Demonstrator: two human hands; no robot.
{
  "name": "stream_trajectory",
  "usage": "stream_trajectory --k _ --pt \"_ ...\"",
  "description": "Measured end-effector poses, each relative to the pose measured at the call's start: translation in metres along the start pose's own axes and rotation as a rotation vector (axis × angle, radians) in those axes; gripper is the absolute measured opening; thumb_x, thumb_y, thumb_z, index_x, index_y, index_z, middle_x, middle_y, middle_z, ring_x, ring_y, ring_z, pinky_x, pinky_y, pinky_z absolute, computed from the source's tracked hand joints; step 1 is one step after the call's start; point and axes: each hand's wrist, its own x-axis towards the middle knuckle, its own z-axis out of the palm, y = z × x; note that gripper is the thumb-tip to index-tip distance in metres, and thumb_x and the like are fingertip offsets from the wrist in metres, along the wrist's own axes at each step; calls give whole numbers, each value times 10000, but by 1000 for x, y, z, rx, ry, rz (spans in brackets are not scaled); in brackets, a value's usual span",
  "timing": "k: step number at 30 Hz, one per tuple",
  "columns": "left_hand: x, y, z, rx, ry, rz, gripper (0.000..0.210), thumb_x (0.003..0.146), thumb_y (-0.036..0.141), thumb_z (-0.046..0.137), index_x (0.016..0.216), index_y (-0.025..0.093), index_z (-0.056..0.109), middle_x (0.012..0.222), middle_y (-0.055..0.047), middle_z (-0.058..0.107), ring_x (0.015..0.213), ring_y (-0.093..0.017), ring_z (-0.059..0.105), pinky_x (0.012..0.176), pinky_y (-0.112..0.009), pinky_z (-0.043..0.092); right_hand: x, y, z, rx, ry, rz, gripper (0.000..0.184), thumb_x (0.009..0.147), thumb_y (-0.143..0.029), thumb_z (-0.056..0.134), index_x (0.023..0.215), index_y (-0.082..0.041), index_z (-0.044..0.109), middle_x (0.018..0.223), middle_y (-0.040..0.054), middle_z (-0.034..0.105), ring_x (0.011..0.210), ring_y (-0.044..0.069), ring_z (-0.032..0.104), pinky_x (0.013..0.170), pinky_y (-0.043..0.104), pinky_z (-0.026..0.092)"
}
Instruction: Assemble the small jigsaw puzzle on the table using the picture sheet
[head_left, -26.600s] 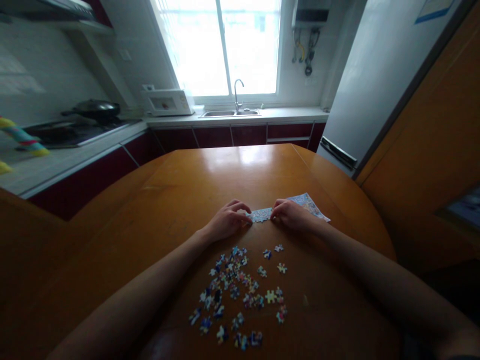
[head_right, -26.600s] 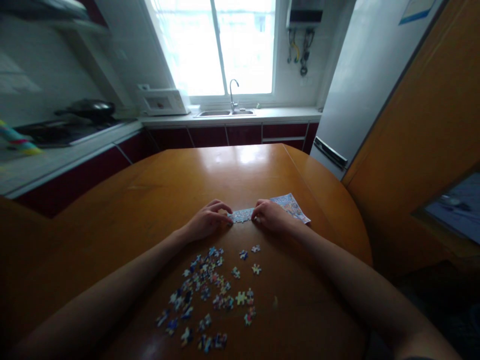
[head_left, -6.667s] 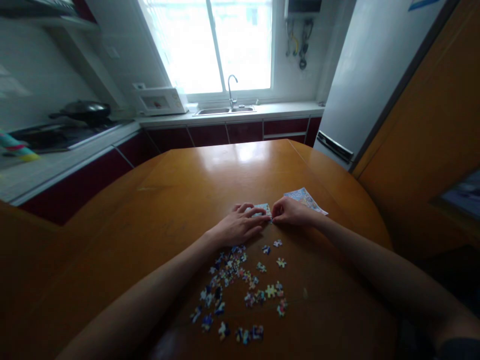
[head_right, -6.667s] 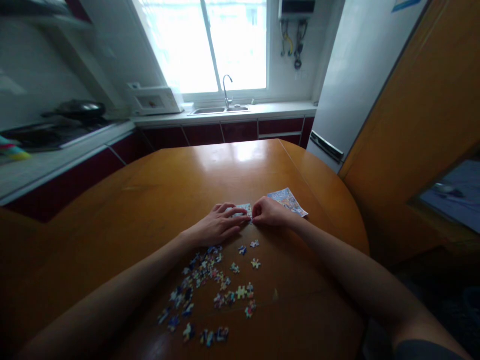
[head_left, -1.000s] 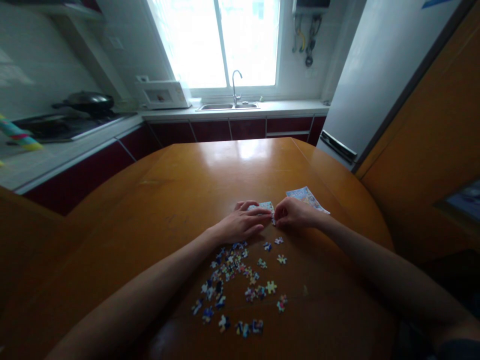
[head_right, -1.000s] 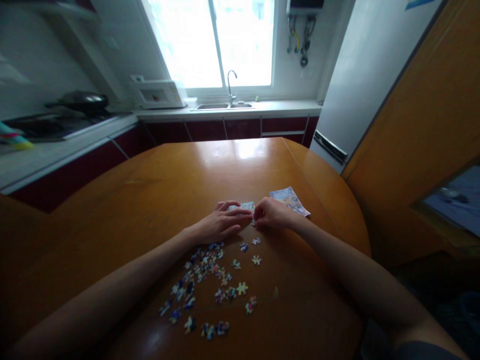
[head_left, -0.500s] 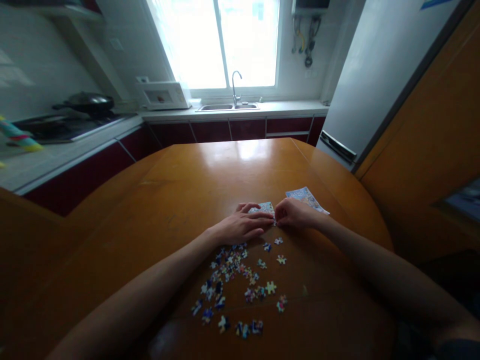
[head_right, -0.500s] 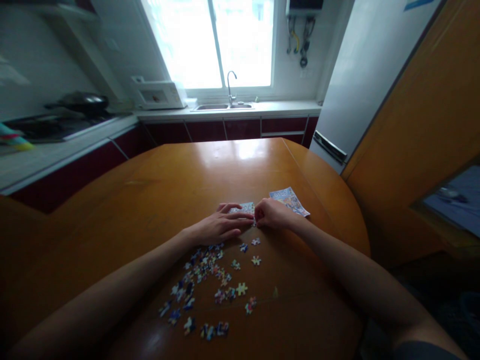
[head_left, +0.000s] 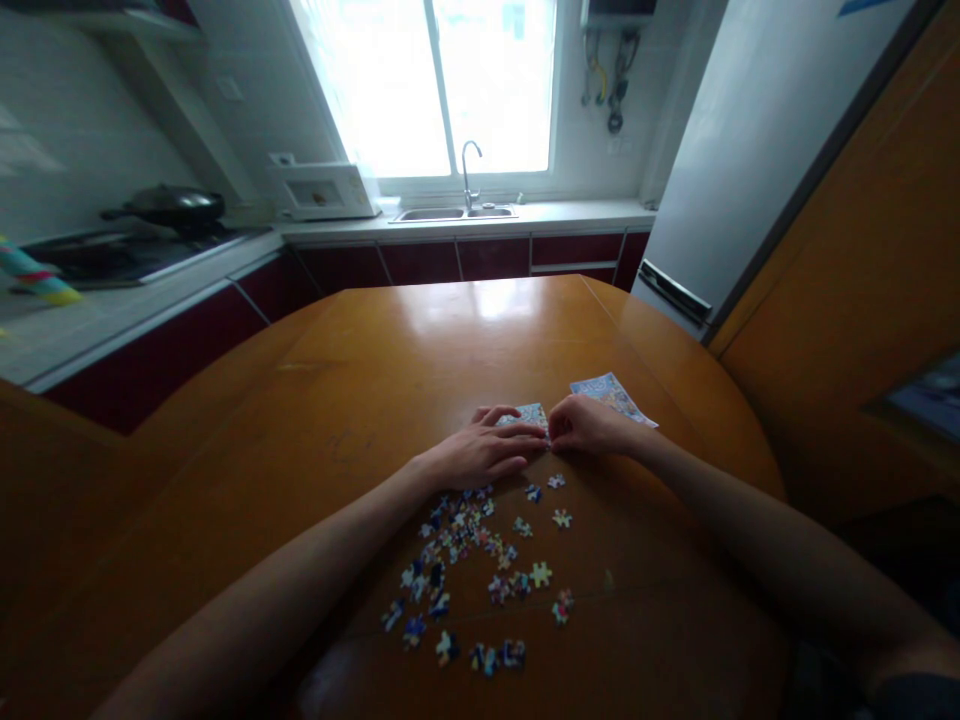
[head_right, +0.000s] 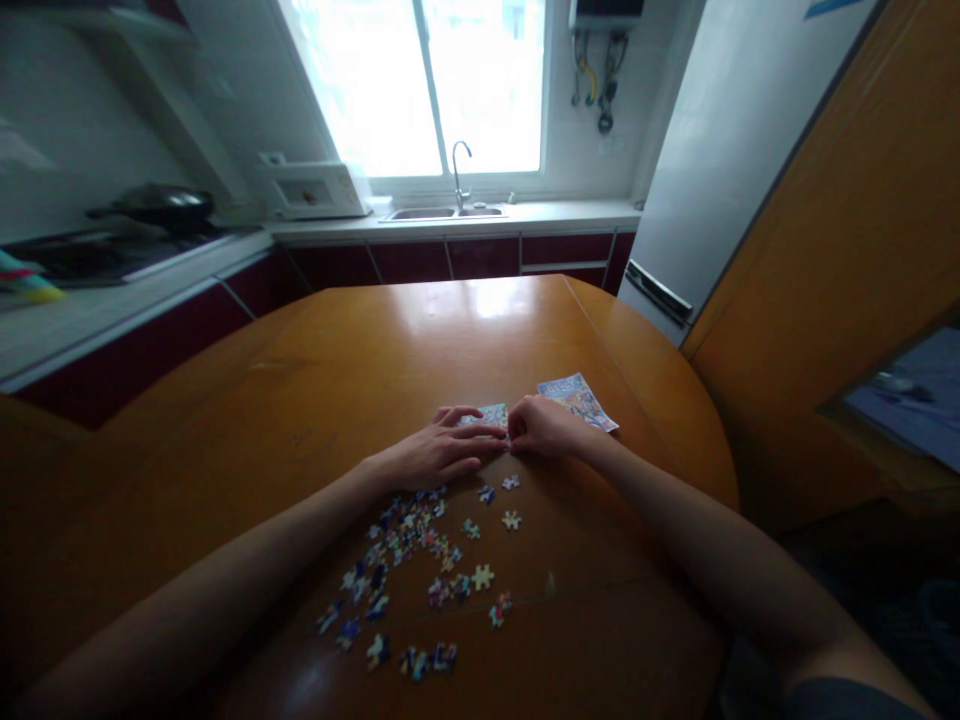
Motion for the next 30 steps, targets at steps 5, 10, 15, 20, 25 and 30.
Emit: stream_trajectory --k 5,10,15,20,25,30 --pt "0 -1 0 8 1 13 427 1024 455 361 1441 414 439 1499 83 467 1387 -283 297 1158 -480 225 0 0 -1 -8 -4 -2 83 746 -197 708 791 -155 763 653 10 674 575 112 548 544 225 363" --pt "0 -1 0 23 -2 25 423 1028 437 366 1441 390 445 1509 86 453 1387 -290 288 1157 -476 223 2 4 1 -10 5 -6 84 746 -188 702 795 -160 765 659 8 675 579 115 545 552 230 362" --pt "0 -1 1 -5 19 10 430 1017 437 401 1444 397 433 1492 75 477 1383 -290 308 1152 -494 238 2 5 1 10 -1 -10 78 744 -200 708 788 -158 757 651 0 670 580 114 544 554 225 371" --pt "-1 1 -1 -24 38 18 417 1006 423 436 1422 407 458 1469 61 507 1384 -292 327 1147 -504 257 1 5 -3 22 -2 -1 82 750 -208 697 794 -165 752 660 -2 680 585 118 555 553 224 376" --pt "0 -3 2 -33 138 -35 410 1011 370 434 1420 371 463 1453 21 518 1317 -268 403 1120 -490 320 6 16 -6 17 67 27 160 821 -156 590 837 -157 749 734 27 706 650 133 597 620 236 427" --pt "-7 -28 6 -69 416 -249 354 967 355 527 1304 264 581 1234 -63 637 1161 -241 527 1023 -449 445 5 20 -11 1 126 16 295 783 -241 712 1064 -152 733 970 81 692 790 163 616 722 275 474"
